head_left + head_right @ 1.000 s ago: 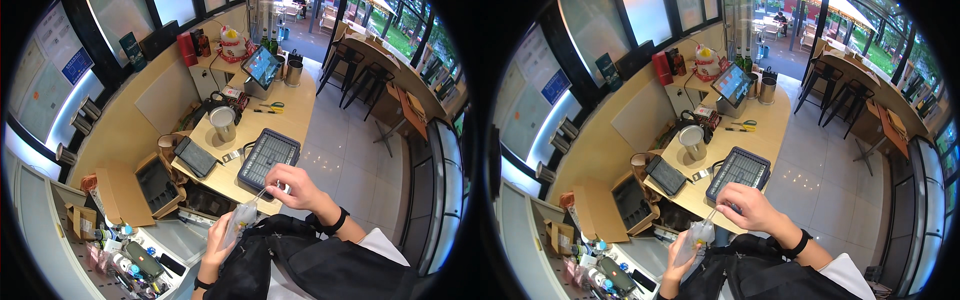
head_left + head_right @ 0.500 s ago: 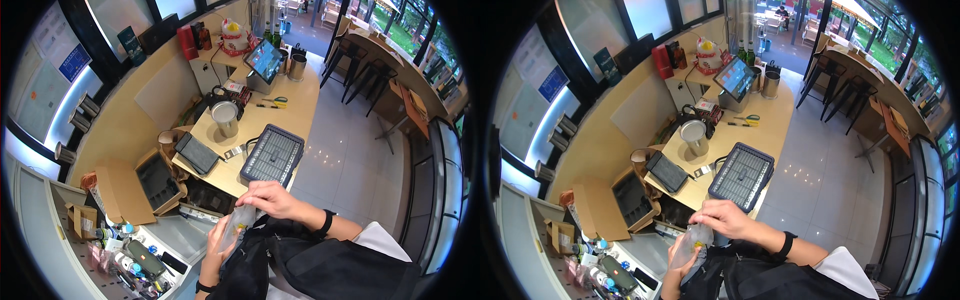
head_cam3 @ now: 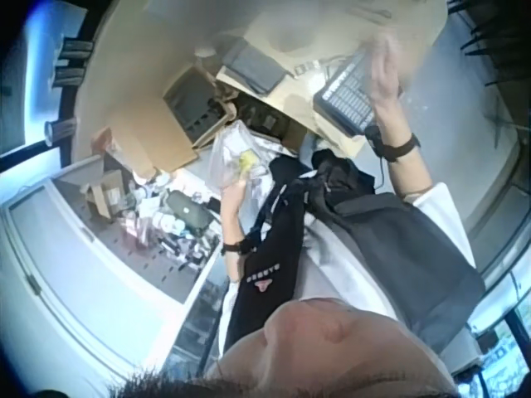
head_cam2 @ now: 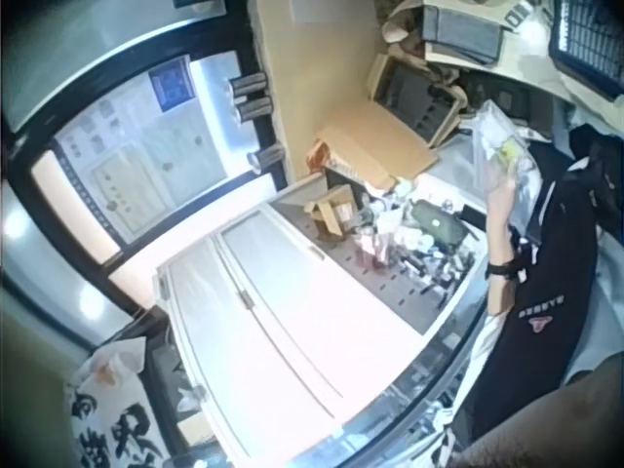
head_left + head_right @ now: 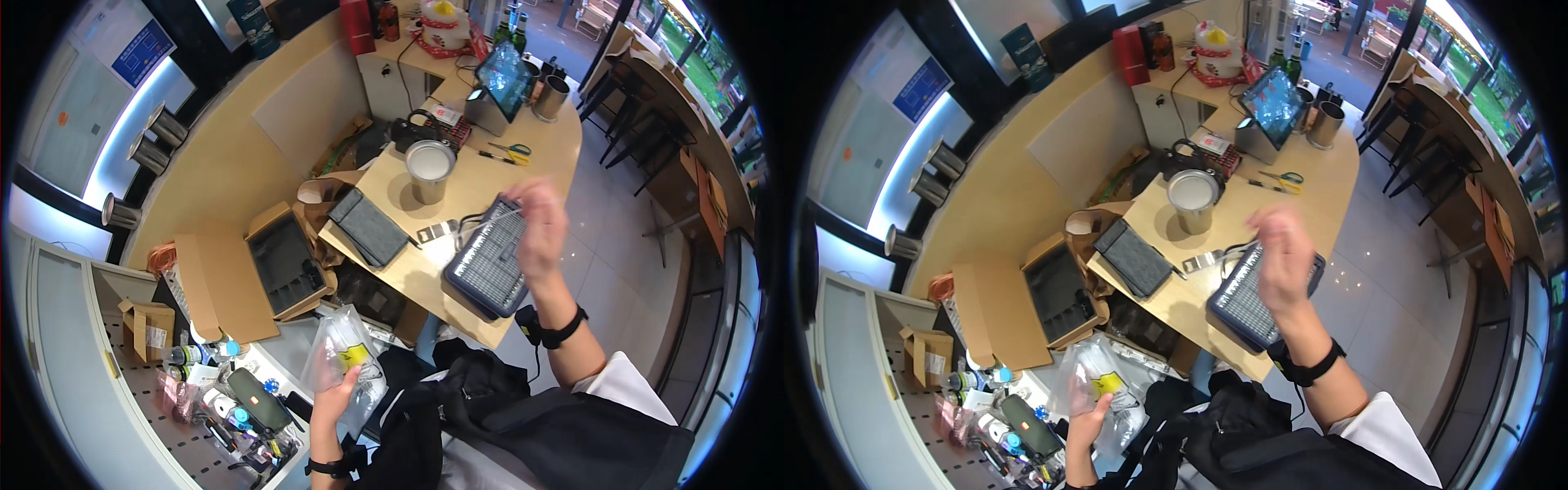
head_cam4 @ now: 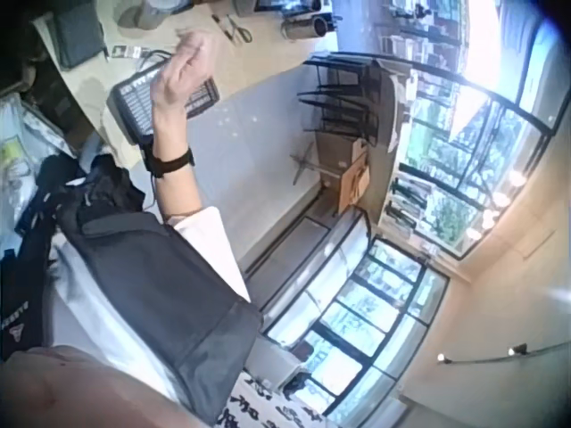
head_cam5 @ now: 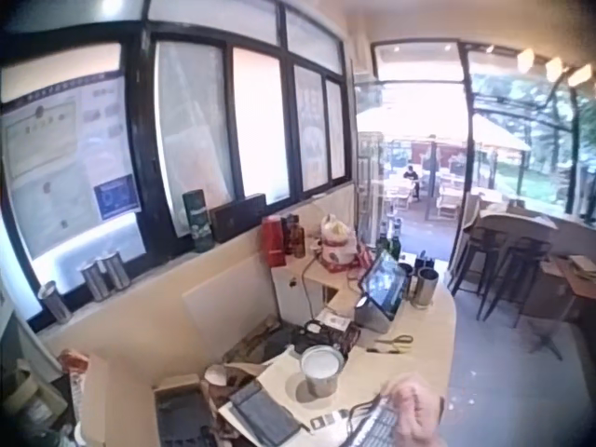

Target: The person retrieves a heater from a storage cabinet and uses plastic ties to secure it to a support pole under an outdoor canopy.

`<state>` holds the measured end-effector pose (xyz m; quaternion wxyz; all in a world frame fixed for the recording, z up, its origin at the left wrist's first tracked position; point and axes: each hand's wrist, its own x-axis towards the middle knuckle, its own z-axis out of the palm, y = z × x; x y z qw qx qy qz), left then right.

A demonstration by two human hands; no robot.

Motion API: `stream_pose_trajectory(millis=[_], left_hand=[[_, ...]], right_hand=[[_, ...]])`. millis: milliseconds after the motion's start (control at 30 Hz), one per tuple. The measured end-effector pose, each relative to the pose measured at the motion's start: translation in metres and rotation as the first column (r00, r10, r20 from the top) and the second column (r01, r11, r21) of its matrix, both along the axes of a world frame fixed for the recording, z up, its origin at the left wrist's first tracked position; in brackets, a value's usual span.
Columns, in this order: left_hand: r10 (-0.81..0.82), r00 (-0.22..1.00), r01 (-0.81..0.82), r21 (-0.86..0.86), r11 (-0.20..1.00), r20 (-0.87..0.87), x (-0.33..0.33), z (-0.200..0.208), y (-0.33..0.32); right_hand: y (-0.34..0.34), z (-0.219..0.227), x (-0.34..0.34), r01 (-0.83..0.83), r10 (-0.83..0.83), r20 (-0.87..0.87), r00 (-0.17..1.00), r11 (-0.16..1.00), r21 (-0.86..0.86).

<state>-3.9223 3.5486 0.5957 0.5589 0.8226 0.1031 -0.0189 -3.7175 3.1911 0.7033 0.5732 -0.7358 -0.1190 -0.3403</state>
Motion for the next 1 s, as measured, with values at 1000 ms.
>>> stream_pose_trajectory(millis=[1000], left_hand=[[-0.171, 0.912, 0.037, 0.340, 0.940, 0.372, 0.574, -0.100, 0.112]], right_hand=[[0.161, -0.329, 0.229, -0.180, -0.174, -0.532, 0.829, 0.816, -0.549]])
